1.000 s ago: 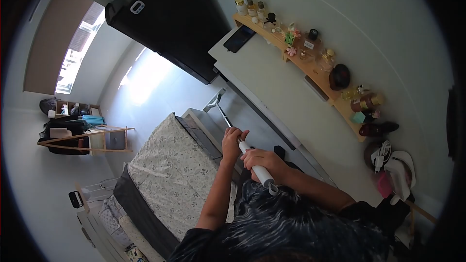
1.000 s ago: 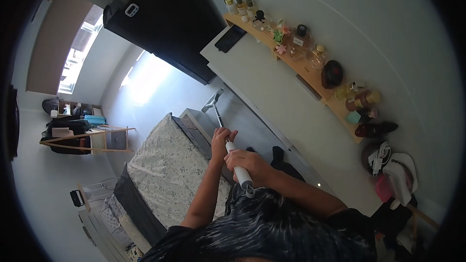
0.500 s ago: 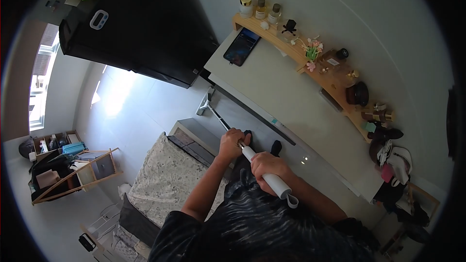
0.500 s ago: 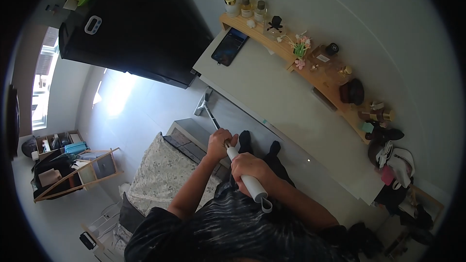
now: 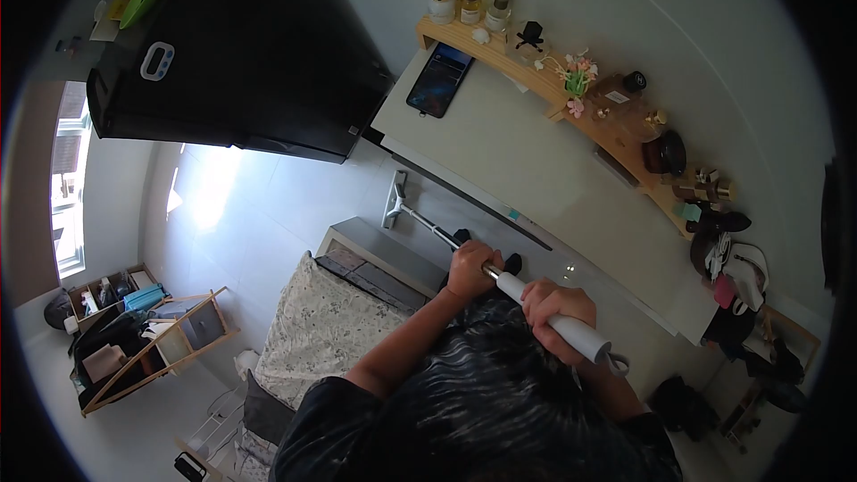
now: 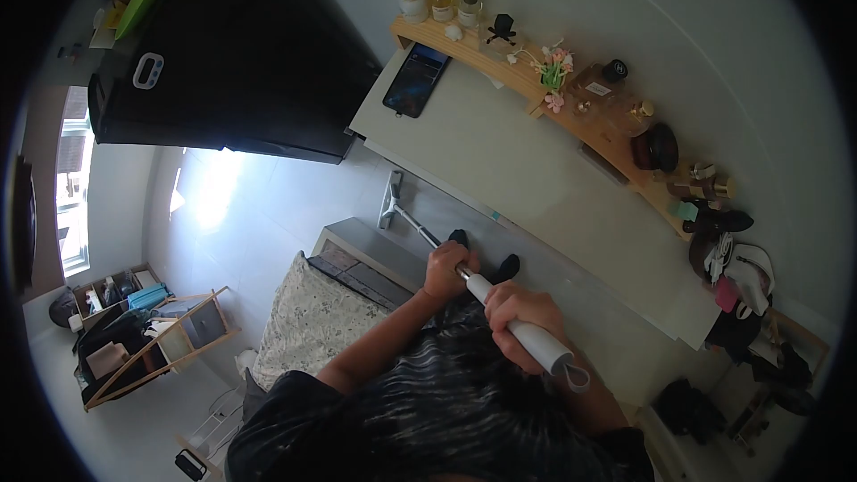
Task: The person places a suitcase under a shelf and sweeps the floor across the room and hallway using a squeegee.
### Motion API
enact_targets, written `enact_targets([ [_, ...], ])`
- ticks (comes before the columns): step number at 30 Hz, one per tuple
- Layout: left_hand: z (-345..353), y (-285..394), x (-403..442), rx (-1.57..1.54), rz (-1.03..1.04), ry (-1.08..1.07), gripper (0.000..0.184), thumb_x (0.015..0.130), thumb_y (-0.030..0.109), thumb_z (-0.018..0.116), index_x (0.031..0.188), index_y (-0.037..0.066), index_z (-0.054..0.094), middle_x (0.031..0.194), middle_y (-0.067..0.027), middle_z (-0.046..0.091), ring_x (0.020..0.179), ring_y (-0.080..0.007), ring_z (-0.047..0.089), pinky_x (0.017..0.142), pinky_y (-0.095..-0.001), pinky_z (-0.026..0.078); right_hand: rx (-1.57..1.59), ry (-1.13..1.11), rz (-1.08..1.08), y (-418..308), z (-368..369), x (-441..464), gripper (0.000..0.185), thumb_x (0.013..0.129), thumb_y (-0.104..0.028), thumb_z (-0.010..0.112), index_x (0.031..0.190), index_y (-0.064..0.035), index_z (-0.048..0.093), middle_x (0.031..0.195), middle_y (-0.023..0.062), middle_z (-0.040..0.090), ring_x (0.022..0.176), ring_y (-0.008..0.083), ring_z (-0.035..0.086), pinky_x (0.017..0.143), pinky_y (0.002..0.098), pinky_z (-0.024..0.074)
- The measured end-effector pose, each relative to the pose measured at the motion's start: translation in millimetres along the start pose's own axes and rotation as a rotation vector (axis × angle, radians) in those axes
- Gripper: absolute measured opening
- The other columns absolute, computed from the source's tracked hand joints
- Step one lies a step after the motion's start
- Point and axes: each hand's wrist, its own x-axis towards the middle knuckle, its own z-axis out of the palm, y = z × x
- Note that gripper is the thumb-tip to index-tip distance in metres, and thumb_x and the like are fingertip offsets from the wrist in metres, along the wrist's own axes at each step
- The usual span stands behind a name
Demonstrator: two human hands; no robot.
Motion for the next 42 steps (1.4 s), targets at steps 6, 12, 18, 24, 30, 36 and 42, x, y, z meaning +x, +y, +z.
enact_targets([
  [6,20,1,2,-0.041,0.072,-0.086,0.023,0.070,0.004,0.067,0.056,0.005,0.048,0.053,-0.0096,0.047,0.050,-0.0284,0.049,0.047,-0.0392,0.040,-0.010,0.086,-0.030,-5,-11,-15,0.011,0.066,0.004,0.054,0.074,-0.0042,0.053,0.065,0.0062,0.055,0.064,0.0209,0.056,0.075,0.0373,0.0477],
  [12,38,13,15,-0.100,0.158,-0.083,0.026,0.069,0.003,0.066,0.054,0.005,0.044,0.051,-0.0103,0.045,0.046,-0.0296,0.048,0.044,-0.0396,0.039,-0.020,0.175,-0.011,-7,-25,-29,0.009,0.066,0.001,0.055,0.073,-0.0046,0.053,0.064,0.0055,0.054,0.063,0.0199,0.056,0.075,0.0382,0.0479],
  [18,44,14,16,-0.116,0.216,-0.124,0.026,0.070,0.002,0.064,0.054,0.004,0.044,0.051,-0.0109,0.045,0.045,-0.0303,0.047,0.043,-0.0407,0.038,-0.015,0.192,-0.003,-10,-29,-35,0.008,0.067,0.001,0.054,0.073,-0.0046,0.053,0.064,0.0058,0.054,0.062,0.0197,0.056,0.074,0.0385,0.0478],
  [24,60,23,12,-0.179,0.210,-0.193,0.023,0.069,0.003,0.066,0.055,0.005,0.047,0.052,-0.0114,0.046,0.047,-0.0313,0.050,0.044,-0.0409,0.040,-0.004,0.301,0.032,-19,-34,-46,0.012,0.075,-0.009,0.059,0.073,-0.0062,0.048,0.058,0.0041,0.050,0.057,0.0172,0.049,0.075,0.0395,0.0439],
  [30,71,25,2,-0.191,0.175,-0.319,0.011,0.056,0.006,0.067,0.063,0.013,0.062,0.058,-0.0055,0.052,0.056,-0.0271,0.056,0.051,-0.0387,0.046,0.017,0.357,0.031,-25,-39,-58,0.012,0.074,-0.009,0.059,0.071,-0.0059,0.048,0.058,0.0035,0.051,0.056,0.0164,0.050,0.072,0.0378,0.0439],
  [36,53,36,8,-0.211,0.204,-0.413,0.013,0.062,0.005,0.067,0.060,0.010,0.056,0.057,-0.0081,0.051,0.053,-0.0285,0.055,0.049,-0.0396,0.045,0.028,0.329,0.027,-23,-38,-67,0.014,0.075,-0.010,0.060,0.069,-0.0076,0.048,0.056,0.0029,0.050,0.056,0.0169,0.050,0.073,0.0382,0.0433],
  [42,18,54,0,-0.148,0.270,-0.361,0.022,0.072,0.003,0.066,0.057,0.008,0.050,0.053,-0.0078,0.049,0.047,-0.0290,0.052,0.044,-0.0379,0.040,0.032,0.102,-0.007,-43,-28,-71,0.011,0.067,0.000,0.056,0.069,-0.0086,0.050,0.066,0.0024,0.056,0.063,0.0202,0.058,0.079,0.0395,0.0464],
])
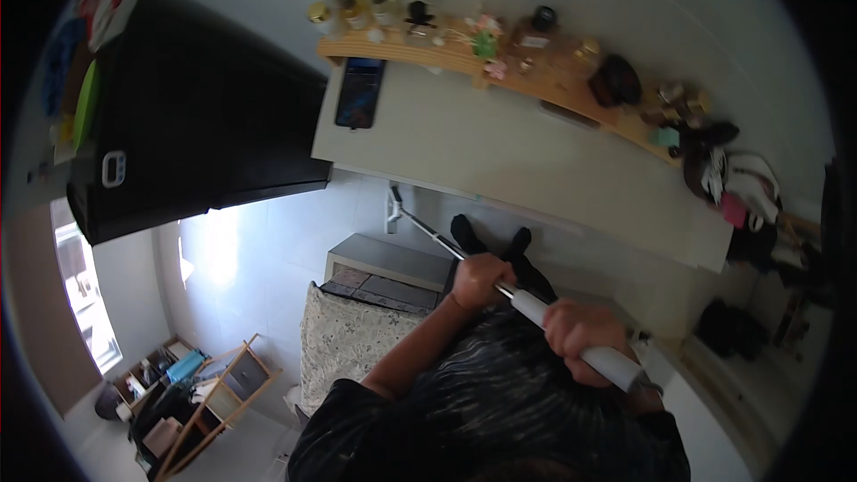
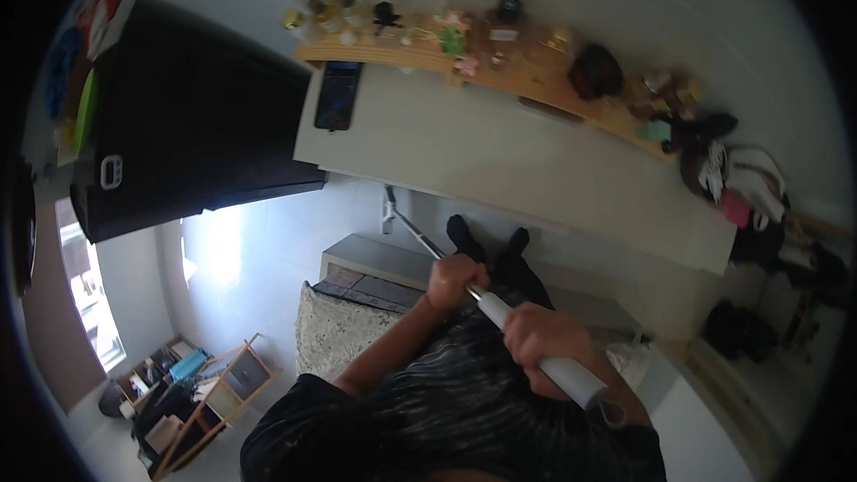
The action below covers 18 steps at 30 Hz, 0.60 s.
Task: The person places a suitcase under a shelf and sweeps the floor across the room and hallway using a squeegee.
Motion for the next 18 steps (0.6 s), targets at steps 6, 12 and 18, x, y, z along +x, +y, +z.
enact_targets([
  [6,-2,-60,-48,0.150,-0.250,-0.027,0.014,0.065,0.007,0.067,0.058,0.010,0.055,0.058,-0.0066,0.054,0.056,-0.0298,0.056,0.054,-0.0400,0.044,0.027,-0.036,0.089,81,6,-17,0.019,0.067,0.011,0.052,0.072,-0.0070,0.047,0.071,0.0031,0.051,0.073,0.0201,0.055,0.085,0.0390,0.0468],
  [12,46,-62,-48,0.269,-0.298,-0.061,0.021,0.070,0.007,0.068,0.058,0.002,0.052,0.059,-0.0154,0.053,0.059,-0.0379,0.053,0.057,-0.0447,0.042,-0.022,-0.078,-0.012,107,-34,-55,0.022,0.063,0.013,0.051,0.072,-0.0068,0.047,0.070,0.0037,0.050,0.065,0.0200,0.050,0.065,0.0309,0.0450],
  [18,152,-36,-64,0.251,-0.333,-0.228,0.015,0.066,0.009,0.069,0.060,0.002,0.057,0.062,-0.0164,0.056,0.064,-0.0369,0.057,0.058,-0.0434,0.043,0.022,-0.041,-0.066,106,-97,-166,0.018,0.067,0.010,0.052,0.073,-0.0065,0.047,0.071,0.0032,0.052,0.063,0.0167,0.049,0.059,0.0300,0.0420],
])
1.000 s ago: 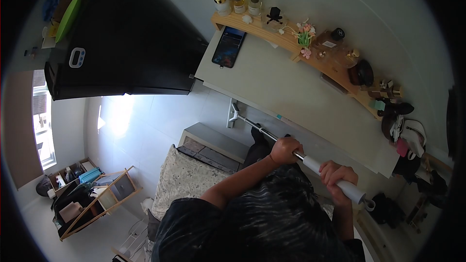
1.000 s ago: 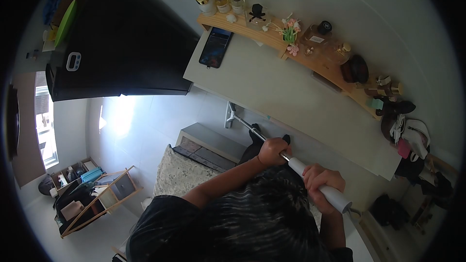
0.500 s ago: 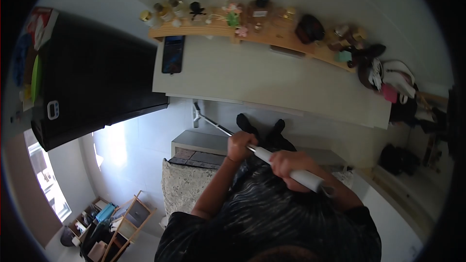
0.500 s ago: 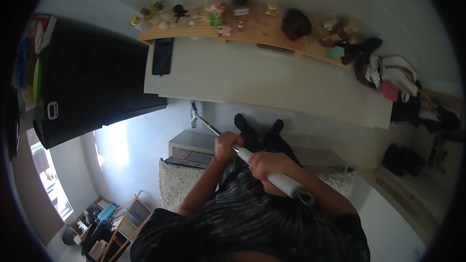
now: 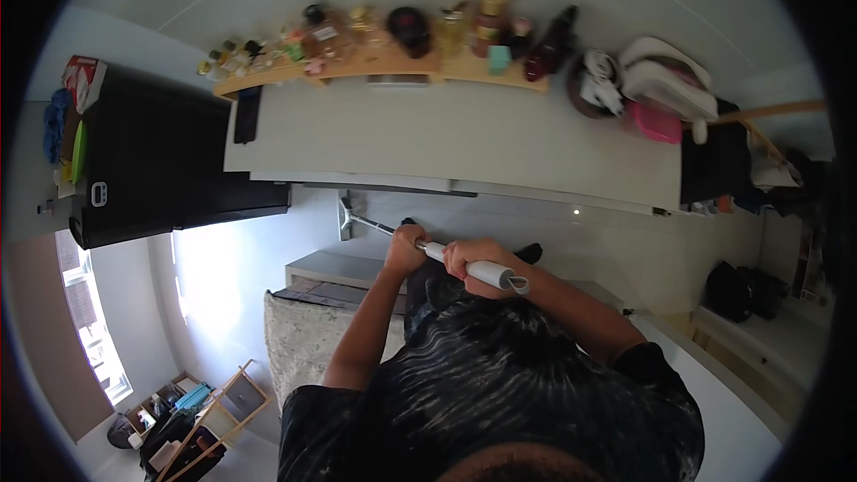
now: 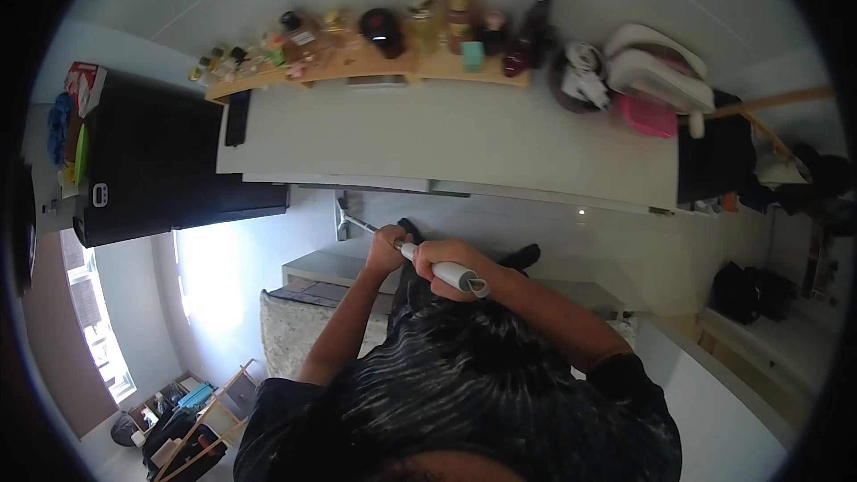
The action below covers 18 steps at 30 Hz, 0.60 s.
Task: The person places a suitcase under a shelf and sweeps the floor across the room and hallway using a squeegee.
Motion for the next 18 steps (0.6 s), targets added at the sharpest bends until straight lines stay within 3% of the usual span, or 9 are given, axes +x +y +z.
enact_targets([
  [3,57,49,-9,0.008,-0.028,-0.061,0.013,0.061,0.011,0.070,0.063,0.003,0.060,0.063,-0.0157,0.058,0.065,-0.0363,0.059,0.059,-0.0412,0.045,-0.061,0.024,0.012,-19,-34,-67,0.016,0.068,0.008,0.053,0.073,-0.0062,0.047,0.071,0.0036,0.052,0.063,0.0169,0.048,0.059,0.0305,0.0416],
  [10,171,153,-10,-0.012,0.077,-0.177,0.007,0.067,0.007,0.066,0.067,0.002,0.061,0.066,-0.0173,0.060,0.065,-0.0390,0.060,0.060,-0.0429,0.048,-0.027,0.091,0.014,-89,-109,-188,0.012,0.070,0.003,0.054,0.075,-0.0065,0.049,0.072,0.0034,0.056,0.065,0.0153,0.051,0.061,0.0291,0.0432],
  [12,192,183,-5,-0.049,0.202,-0.174,0.009,0.070,0.007,0.066,0.067,0.001,0.060,0.065,-0.0176,0.059,0.064,-0.0389,0.059,0.058,-0.0430,0.047,-0.041,0.121,0.040,-106,-127,-214,0.010,0.071,0.001,0.054,0.075,-0.0064,0.050,0.072,0.0036,0.056,0.065,0.0152,0.052,0.063,0.0294,0.0438],
  [18,232,213,5,-0.070,0.217,-0.293,0.008,0.069,0.008,0.066,0.066,0.003,0.060,0.065,-0.0174,0.060,0.062,-0.0374,0.060,0.056,-0.0420,0.048,0.024,0.201,-0.033,-117,-156,-254,0.010,0.070,0.002,0.053,0.075,-0.0063,0.049,0.073,0.0045,0.055,0.070,0.0165,0.053,0.068,0.0306,0.0443],
])
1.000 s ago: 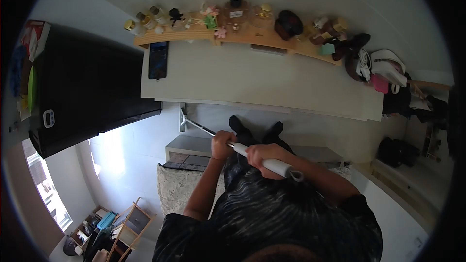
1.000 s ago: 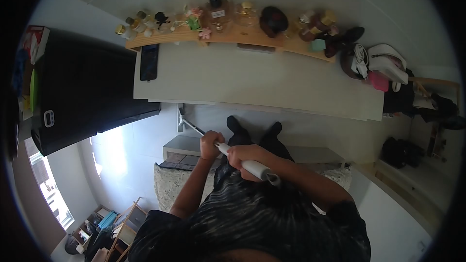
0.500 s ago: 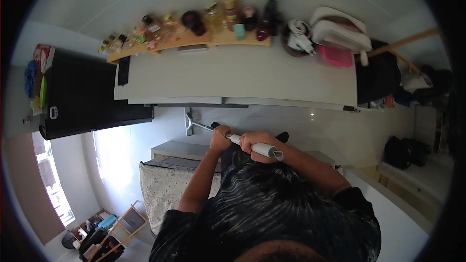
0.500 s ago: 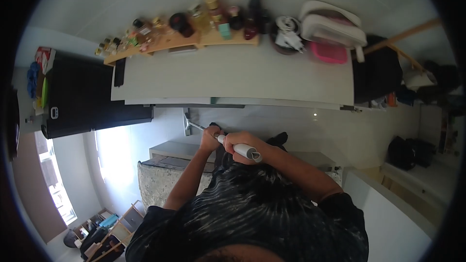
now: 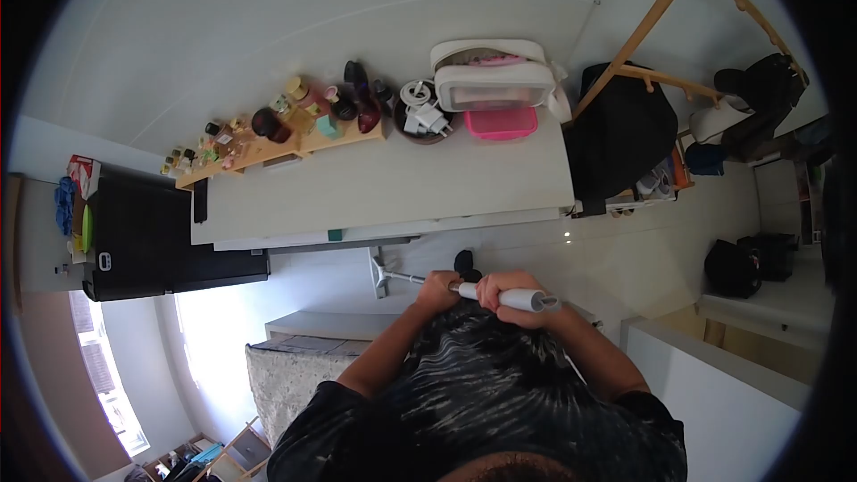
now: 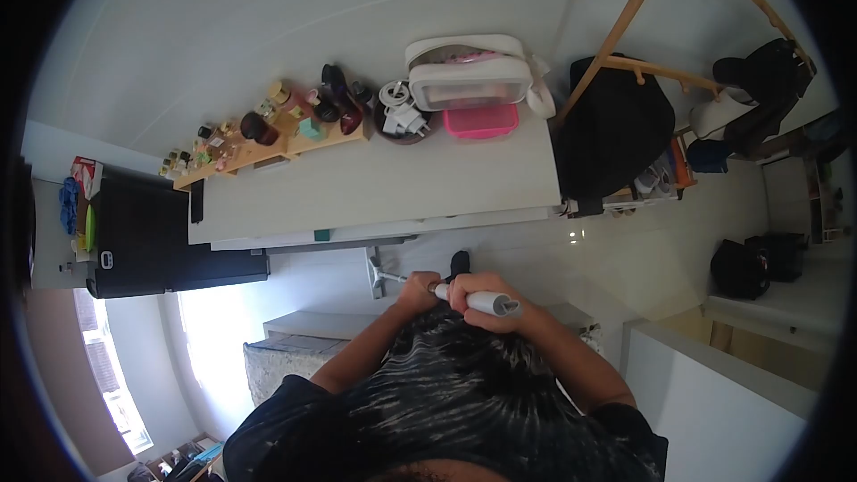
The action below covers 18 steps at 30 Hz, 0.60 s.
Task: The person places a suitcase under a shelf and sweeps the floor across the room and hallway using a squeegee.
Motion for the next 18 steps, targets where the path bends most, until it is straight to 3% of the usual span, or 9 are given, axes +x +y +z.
enact_targets([
  [8,2,0,31,-0.014,-0.073,-0.005,0.011,0.071,0.014,0.069,0.069,0.004,0.065,0.067,-0.0170,0.062,0.063,-0.0365,0.062,0.056,-0.0398,0.048,0.039,0.011,0.110,-4,-35,18,0.014,0.070,0.005,0.053,0.079,-0.0050,0.048,0.080,0.0052,0.057,0.076,0.0179,0.055,0.075,0.0305,0.0455],
  [11,-10,4,46,0.007,-0.144,0.005,0.013,0.073,0.013,0.068,0.066,0.003,0.062,0.066,-0.0175,0.061,0.063,-0.0370,0.061,0.056,-0.0402,0.047,0.012,-0.059,0.119,-21,-49,47,0.019,0.071,0.004,0.053,0.089,-0.0040,0.052,0.088,0.0066,0.058,0.083,0.0192,0.057,0.079,0.0307,0.0463],
  [13,-21,4,48,-0.031,-0.145,0.111,0.015,0.073,0.012,0.067,0.065,0.002,0.060,0.065,-0.0171,0.060,0.064,-0.0374,0.061,0.057,-0.0422,0.047,-0.251,-0.156,0.347,-42,-54,75,0.034,0.072,0.003,0.057,0.105,-0.0029,0.053,0.103,0.0090,0.058,0.094,0.0220,0.058,0.083,0.0334,0.0473],
  [14,-26,3,46,-0.054,-0.131,0.197,0.017,0.074,0.010,0.066,0.063,0.002,0.057,0.065,-0.0166,0.059,0.065,-0.0377,0.060,0.058,-0.0442,0.046,-0.247,-0.170,0.363,-40,-56,86,0.034,0.072,0.003,0.057,0.105,-0.0029,0.053,0.103,0.0090,0.058,0.094,0.0220,0.058,0.083,0.0334,0.0473],
  [16,-35,0,42,-0.034,-0.146,0.280,0.019,0.073,0.010,0.066,0.061,0.002,0.054,0.062,-0.0161,0.057,0.063,-0.0376,0.059,0.057,-0.0445,0.045,-0.464,-0.150,0.210,-31,-63,112,0.047,0.073,0.001,0.058,0.119,-0.0040,0.052,0.120,0.0108,0.053,0.102,0.0260,0.059,0.086,0.0365,0.0480],
  [18,-41,-4,42,-0.035,-0.090,0.431,0.022,0.074,0.007,0.065,0.060,0.002,0.049,0.057,-0.0152,0.049,0.054,-0.0364,0.052,0.052,-0.0431,0.042,-0.629,-0.121,0.281,-25,-72,137,0.048,0.073,0.001,0.058,0.121,-0.0040,0.051,0.125,0.0112,0.051,0.102,0.0280,0.060,0.084,0.0373,0.0490],
])
